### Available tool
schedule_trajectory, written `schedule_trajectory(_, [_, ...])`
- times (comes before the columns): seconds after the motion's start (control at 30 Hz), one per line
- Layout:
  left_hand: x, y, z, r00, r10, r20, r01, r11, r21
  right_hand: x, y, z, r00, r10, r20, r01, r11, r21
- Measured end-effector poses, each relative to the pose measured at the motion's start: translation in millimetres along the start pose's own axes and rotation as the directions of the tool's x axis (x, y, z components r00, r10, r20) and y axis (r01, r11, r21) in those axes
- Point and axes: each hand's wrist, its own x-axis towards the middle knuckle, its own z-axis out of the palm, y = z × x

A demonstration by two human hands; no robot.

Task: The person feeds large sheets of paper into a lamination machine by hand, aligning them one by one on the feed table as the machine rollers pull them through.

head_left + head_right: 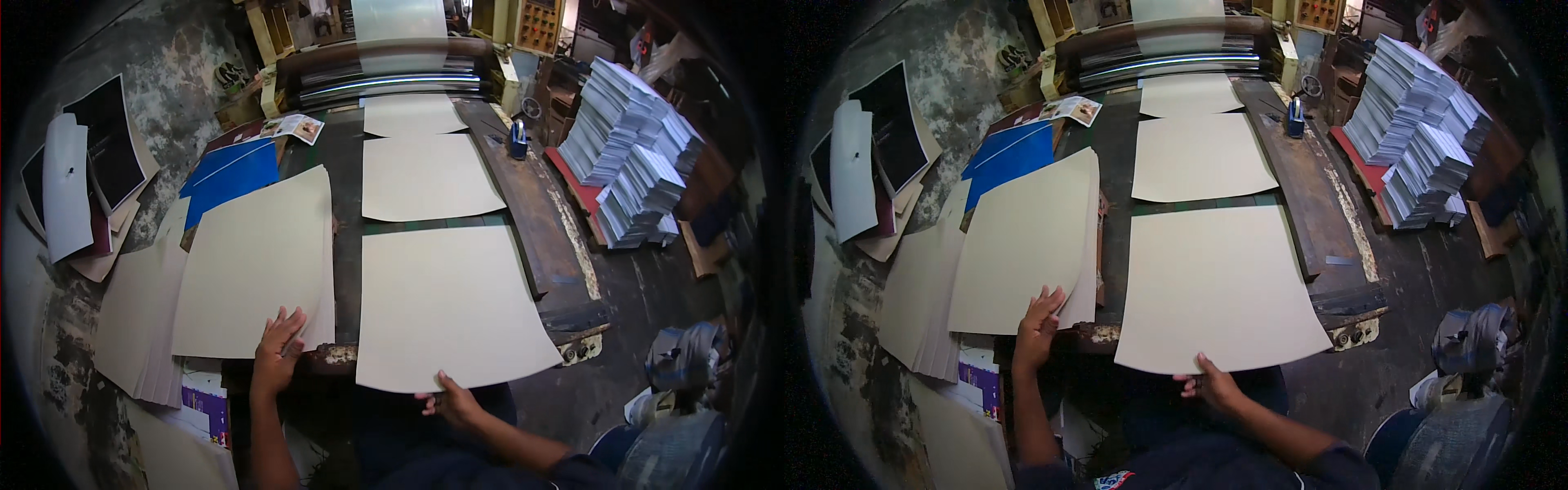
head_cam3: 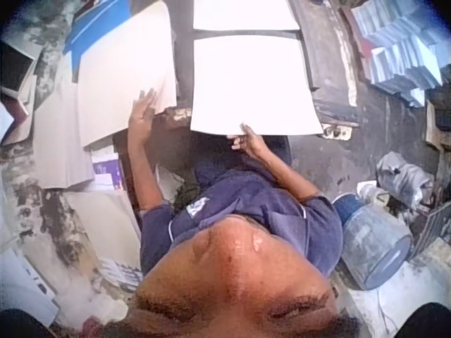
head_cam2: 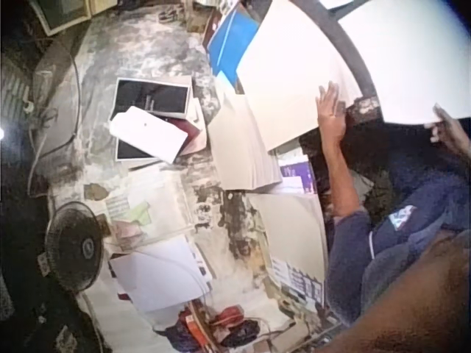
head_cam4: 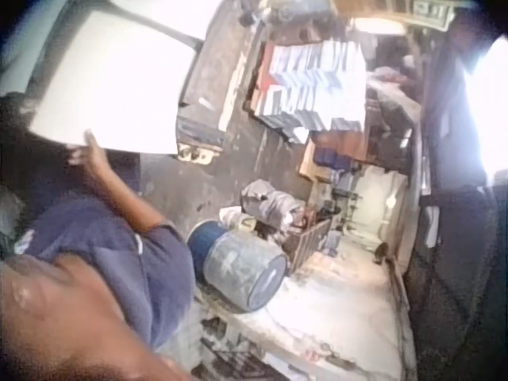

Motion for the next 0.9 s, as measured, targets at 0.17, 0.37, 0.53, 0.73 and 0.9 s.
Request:
schedule_trajectory(0.17, [1.3, 4.1, 9.9, 0.981, -0.121, -0.152, 0.107, 0.989, -0.101, 32.7, -33.2, 5.5, 0.987, -0.157, -0.021, 0.157, 0.987, 0.03])
schedule_trajectory(0.37, [4.0, 21.7, 19.4, 0.71, -0.554, -0.435, 0.062, 0.664, -0.745, 59.9, -34.5, 9.1, 0.941, -0.319, -0.111, 0.329, 0.94, 0.089])
schedule_trajectory(0.53, [-17.8, 56.1, 35.5, 0.853, -0.148, -0.5, 0.03, 0.971, -0.236, 52.2, -35.3, 2.0, 0.91, -0.309, -0.276, 0.358, 0.922, 0.15])
schedule_trajectory(0.73, [-33.8, 68.0, 29.6, 0.956, 0.28, -0.085, -0.291, 0.94, -0.179, -7.3, -84.0, 17.8, 0.908, -0.385, 0.165, 0.379, 0.923, 0.069])
schedule_trajectory(0.9, [-33.4, 67.6, 32.4, 0.945, 0.318, -0.078, -0.325, 0.939, -0.112, -14.4, -71.8, -6.8, 0.953, -0.302, 0.028, 0.303, 0.953, -0.022])
